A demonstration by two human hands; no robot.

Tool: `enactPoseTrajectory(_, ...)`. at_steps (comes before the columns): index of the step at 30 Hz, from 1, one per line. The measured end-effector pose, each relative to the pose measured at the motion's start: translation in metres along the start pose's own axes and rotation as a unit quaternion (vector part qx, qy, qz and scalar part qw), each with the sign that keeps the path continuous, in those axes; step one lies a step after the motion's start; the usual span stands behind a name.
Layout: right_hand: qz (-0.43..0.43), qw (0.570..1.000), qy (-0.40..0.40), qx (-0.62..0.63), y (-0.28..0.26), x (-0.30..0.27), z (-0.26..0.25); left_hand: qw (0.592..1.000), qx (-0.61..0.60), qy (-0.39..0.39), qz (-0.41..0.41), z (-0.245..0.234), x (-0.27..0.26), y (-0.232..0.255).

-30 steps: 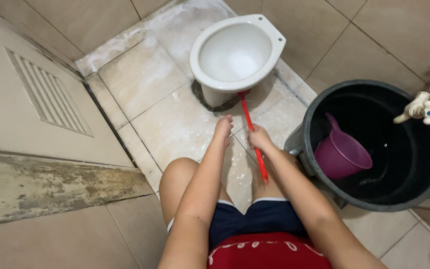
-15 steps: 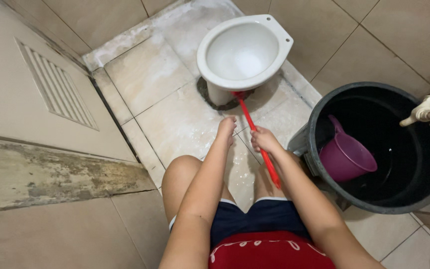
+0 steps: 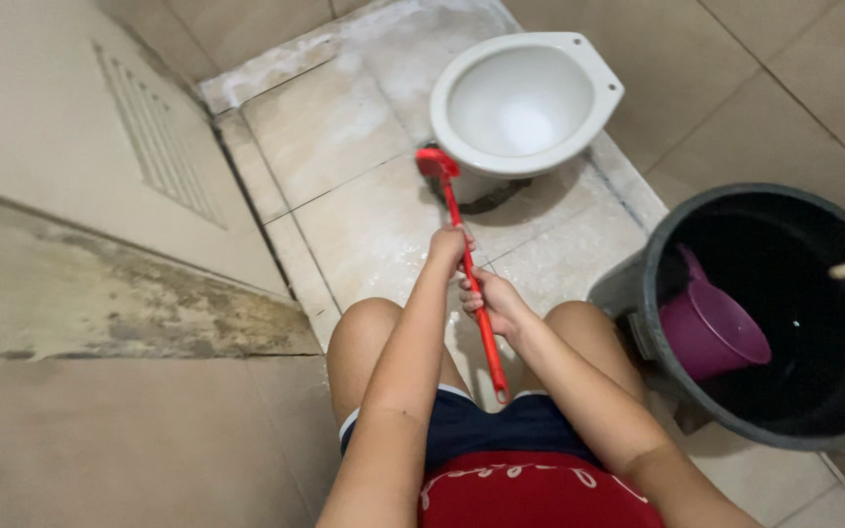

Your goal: The person scrubs the tiled bathroom floor around a squat toilet using a red-handled brush and a green squeegee. They pour water from a pink cup into the toilet and repeatedly scrub and squeegee the floor area.

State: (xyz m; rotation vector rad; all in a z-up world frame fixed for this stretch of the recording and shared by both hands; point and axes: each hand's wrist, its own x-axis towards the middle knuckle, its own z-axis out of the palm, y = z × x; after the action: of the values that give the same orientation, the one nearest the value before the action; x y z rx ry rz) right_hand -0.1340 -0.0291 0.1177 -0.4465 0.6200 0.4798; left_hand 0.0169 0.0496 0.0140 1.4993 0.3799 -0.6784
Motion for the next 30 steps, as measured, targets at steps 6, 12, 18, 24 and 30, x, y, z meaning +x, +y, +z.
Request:
enactPoseTrajectory(6, -0.066, 0.997, -0.026, -0.011, -0.001, 0.082, 0.030, 0.953, 0.230, 0.090, 0.175, -0.040, -0.031, 0.037)
enactPoseTrajectory(12, -0.126, 0.992, 0.001, 0.004, 0.041, 0.068, 0.055, 0.971, 0.026, 0.049, 0.231, -0.104, -0.052, 0.076)
enactPoseTrajectory(18, -0.207, 0.962, 0.043, -0.176, 0.035, 0.084, 0.065, 0.978, 0.034, 0.067, 0.196, -0.117, -0.044, 0.074)
enactPoseTrajectory(24, -0.257, 0.924, 0.122, -0.256, -0.009, 0.151, 0.076, 0.973, 0.031, 0.092, 0.212, -0.112, -0.028, 0.069)
enactPoseTrajectory(30, -0.272, 0.830, 0.177, -0.452, 0.050, 0.071, 0.033, 0.975, 0.070, 0.073, 0.200, -0.104, -0.029, 0.067)
